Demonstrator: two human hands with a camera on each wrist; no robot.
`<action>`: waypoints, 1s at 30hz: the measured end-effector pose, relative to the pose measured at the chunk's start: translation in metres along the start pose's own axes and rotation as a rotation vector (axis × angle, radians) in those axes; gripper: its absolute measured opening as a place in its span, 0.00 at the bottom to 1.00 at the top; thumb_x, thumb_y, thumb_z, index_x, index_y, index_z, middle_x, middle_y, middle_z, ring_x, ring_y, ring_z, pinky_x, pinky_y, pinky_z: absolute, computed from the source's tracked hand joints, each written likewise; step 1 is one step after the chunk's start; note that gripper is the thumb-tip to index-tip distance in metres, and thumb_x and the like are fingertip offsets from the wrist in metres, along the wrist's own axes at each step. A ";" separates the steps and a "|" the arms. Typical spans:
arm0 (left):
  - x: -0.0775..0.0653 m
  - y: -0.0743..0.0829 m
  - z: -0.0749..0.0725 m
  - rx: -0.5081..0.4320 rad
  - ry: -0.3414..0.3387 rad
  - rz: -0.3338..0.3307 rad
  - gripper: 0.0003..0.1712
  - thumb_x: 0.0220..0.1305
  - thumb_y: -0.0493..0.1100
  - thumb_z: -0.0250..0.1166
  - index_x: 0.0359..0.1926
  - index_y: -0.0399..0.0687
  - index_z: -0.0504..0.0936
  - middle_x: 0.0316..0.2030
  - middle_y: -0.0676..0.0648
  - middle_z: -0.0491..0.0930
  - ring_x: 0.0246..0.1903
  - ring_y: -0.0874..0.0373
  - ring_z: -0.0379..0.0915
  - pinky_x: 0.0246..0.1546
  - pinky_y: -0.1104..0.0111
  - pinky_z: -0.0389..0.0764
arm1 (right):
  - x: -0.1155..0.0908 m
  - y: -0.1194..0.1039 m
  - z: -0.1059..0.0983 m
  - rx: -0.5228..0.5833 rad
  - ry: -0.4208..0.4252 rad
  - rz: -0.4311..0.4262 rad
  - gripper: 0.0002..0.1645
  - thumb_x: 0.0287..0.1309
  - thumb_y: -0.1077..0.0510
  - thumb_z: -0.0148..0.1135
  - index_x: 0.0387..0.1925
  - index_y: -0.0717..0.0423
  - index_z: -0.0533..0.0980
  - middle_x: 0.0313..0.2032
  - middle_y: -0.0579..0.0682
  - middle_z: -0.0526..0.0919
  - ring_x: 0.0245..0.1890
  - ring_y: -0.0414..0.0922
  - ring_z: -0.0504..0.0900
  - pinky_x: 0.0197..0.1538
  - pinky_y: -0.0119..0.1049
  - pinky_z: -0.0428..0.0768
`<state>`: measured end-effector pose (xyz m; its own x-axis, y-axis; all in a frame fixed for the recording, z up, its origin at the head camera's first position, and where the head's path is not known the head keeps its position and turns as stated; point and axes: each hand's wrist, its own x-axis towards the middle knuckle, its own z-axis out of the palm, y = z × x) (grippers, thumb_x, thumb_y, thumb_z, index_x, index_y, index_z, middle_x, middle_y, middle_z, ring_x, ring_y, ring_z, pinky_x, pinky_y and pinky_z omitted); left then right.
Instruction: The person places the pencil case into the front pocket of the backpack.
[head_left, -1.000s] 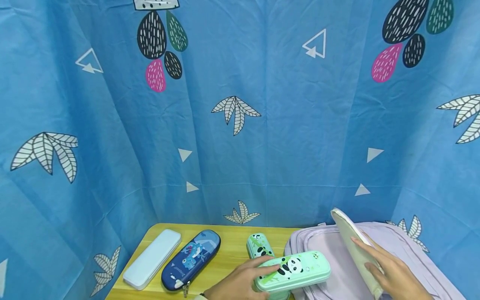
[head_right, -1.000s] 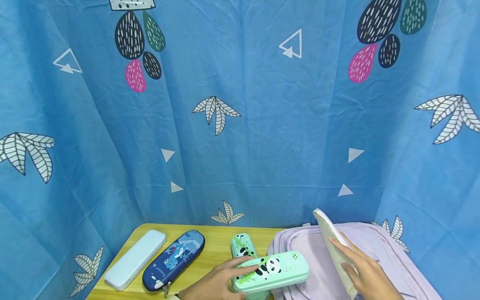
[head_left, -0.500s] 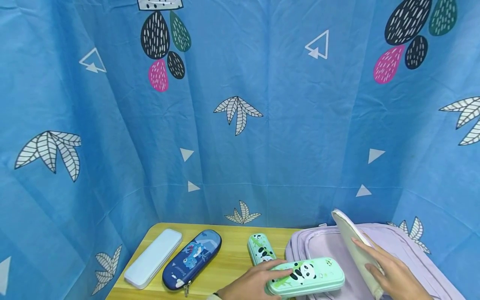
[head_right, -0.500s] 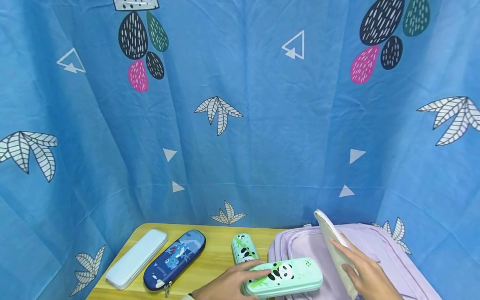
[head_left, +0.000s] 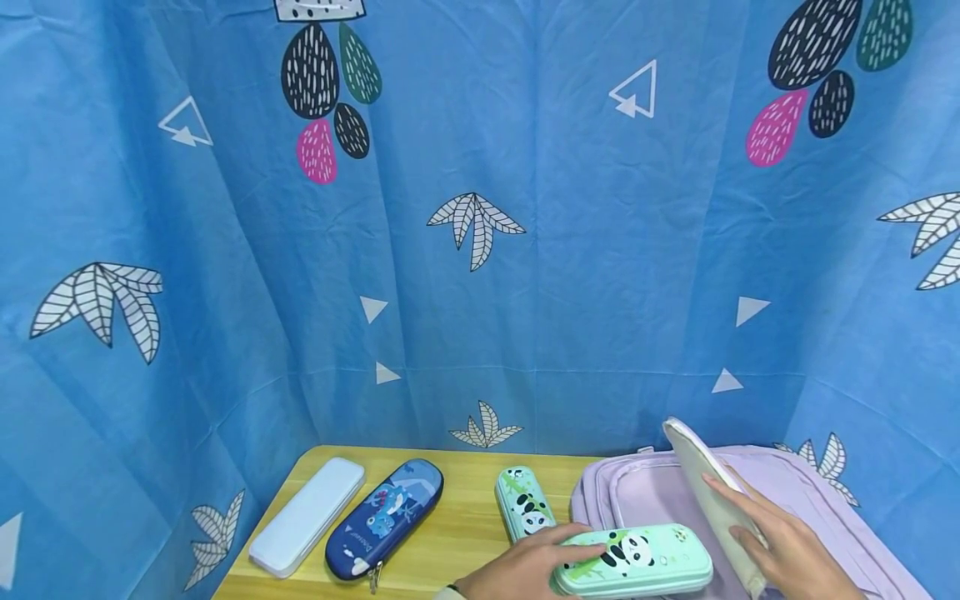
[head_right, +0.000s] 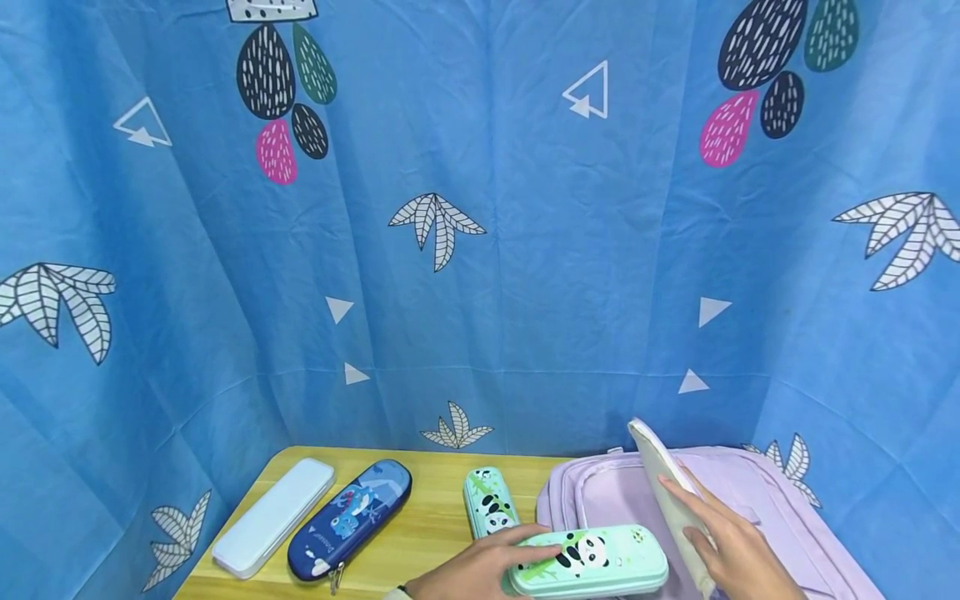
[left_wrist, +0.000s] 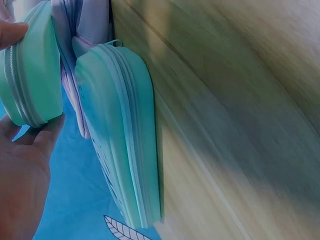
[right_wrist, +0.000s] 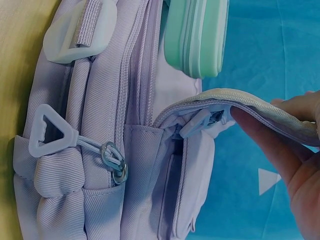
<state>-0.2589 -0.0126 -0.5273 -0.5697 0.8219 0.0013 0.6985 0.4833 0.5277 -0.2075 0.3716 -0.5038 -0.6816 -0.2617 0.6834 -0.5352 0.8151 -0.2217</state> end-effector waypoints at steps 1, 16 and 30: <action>0.001 0.001 0.000 -0.002 0.000 0.006 0.41 0.76 0.63 0.69 0.84 0.78 0.63 0.84 0.56 0.60 0.80 0.58 0.63 0.72 0.62 0.78 | 0.000 0.000 0.000 -0.003 -0.002 0.004 0.57 0.37 0.78 0.81 0.72 0.47 0.79 0.75 0.12 0.54 0.66 0.06 0.55 0.57 0.05 0.64; 0.021 0.005 0.011 0.050 0.004 0.078 0.44 0.75 0.61 0.71 0.84 0.75 0.62 0.84 0.58 0.60 0.79 0.63 0.62 0.73 0.67 0.76 | 0.003 0.000 -0.003 0.042 -0.015 -0.019 0.57 0.40 0.80 0.79 0.75 0.51 0.77 0.76 0.15 0.56 0.72 0.08 0.53 0.63 0.04 0.58; 0.032 0.012 0.014 0.055 -0.002 0.074 0.40 0.77 0.57 0.70 0.83 0.72 0.66 0.82 0.59 0.63 0.77 0.65 0.64 0.72 0.67 0.76 | 0.000 -0.002 -0.005 0.048 -0.015 0.011 0.55 0.42 0.79 0.79 0.75 0.50 0.77 0.76 0.16 0.56 0.69 0.07 0.55 0.60 0.04 0.63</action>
<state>-0.2622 0.0235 -0.5325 -0.5148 0.8565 0.0373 0.7616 0.4370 0.4785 -0.2042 0.3727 -0.4998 -0.6946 -0.2609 0.6704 -0.5508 0.7923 -0.2623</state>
